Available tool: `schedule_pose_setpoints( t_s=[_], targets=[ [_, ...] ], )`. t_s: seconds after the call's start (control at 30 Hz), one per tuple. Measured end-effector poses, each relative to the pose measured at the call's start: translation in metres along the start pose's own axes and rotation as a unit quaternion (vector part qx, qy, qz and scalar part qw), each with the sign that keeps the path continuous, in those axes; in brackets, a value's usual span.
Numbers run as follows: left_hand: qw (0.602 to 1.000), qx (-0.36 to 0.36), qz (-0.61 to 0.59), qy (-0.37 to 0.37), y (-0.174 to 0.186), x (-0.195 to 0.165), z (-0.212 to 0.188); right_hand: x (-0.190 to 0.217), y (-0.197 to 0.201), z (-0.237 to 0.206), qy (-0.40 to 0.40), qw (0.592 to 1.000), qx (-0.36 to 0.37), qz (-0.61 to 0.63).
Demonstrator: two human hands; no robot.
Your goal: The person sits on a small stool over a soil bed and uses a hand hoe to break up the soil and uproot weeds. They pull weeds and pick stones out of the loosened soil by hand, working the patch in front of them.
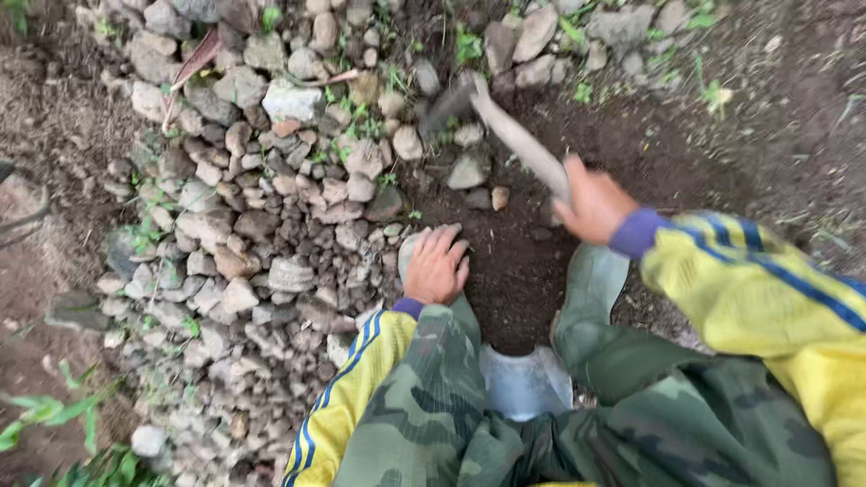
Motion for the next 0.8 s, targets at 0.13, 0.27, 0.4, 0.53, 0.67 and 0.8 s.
schedule_pose_setpoints(
  t_s=[0.13,0.27,0.4,0.53,0.67,0.8],
  targets=[
    [1.000,-0.010,0.002,0.022,-0.003,0.000,-0.001,-0.028,0.018,-0.026,-0.049,0.998,-0.030,0.011],
    [1.000,-0.004,0.020,0.004,-0.005,-0.001,0.000,-0.013,0.054,0.013,0.039,0.976,-0.198,0.077],
    [0.999,0.008,0.035,0.002,-0.005,-0.004,0.001,-0.024,0.047,0.040,-0.052,0.986,-0.151,0.037],
    [1.000,0.005,0.027,0.008,-0.005,-0.003,0.002,-0.068,-0.002,-0.008,-0.071,0.991,-0.105,0.044],
    [1.000,-0.008,0.026,0.001,-0.005,-0.002,0.001,-0.099,-0.021,-0.069,-0.124,0.987,-0.089,0.056],
    [1.000,0.000,0.022,0.002,-0.007,-0.004,0.001,-0.084,0.028,-0.060,-0.131,0.961,-0.197,0.143]
  ],
)
Point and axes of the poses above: each hand's wrist, its own z-axis towards the middle knuckle, its own y-axis out of the back of the hand, x = y × z, the point moved 2 cm from there along z, towards the middle knuckle, and after that the axes turned 10 degrees about -y, right-handed, at the moved point
